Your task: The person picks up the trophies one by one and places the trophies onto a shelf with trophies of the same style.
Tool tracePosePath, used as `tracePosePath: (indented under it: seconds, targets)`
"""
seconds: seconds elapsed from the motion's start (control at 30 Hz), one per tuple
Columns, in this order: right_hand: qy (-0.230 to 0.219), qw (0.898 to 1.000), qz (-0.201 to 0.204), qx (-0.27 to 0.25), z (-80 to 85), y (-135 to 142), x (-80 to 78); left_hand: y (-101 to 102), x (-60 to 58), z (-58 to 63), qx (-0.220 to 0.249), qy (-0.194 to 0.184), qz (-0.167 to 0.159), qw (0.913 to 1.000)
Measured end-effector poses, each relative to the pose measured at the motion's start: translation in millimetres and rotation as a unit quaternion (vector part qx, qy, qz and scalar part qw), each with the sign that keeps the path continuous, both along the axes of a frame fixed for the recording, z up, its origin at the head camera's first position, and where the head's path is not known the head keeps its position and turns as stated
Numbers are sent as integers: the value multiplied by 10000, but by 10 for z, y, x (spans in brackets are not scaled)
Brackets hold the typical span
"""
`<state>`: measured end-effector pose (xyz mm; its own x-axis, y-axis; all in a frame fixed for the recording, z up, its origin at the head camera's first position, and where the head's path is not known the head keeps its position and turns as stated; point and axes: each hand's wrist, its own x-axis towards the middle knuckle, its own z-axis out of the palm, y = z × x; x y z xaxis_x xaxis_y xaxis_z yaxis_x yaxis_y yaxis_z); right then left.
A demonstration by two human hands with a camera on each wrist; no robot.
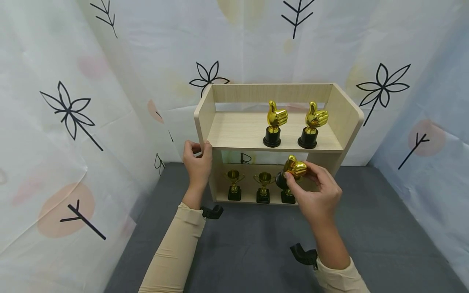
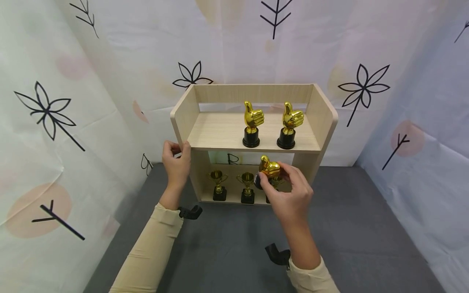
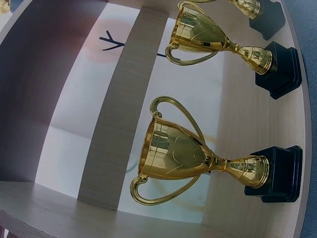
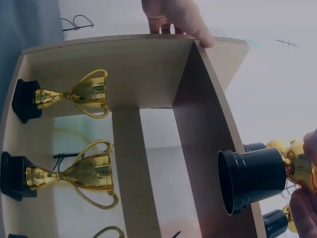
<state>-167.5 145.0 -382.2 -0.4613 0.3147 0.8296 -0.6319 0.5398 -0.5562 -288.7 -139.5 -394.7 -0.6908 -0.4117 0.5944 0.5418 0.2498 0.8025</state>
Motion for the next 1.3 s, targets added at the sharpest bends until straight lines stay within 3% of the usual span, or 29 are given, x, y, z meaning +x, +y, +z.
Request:
tracePosePath:
  seconds: [0.57,1.3]
  targets:
    - [287,9992,170,218,13,-44,-86,-12,0,5,20,-40,-22,10000]
    - [470,9974,551,51,78,-116,-114,-10,-14,-11,-33,-26,-15,10000]
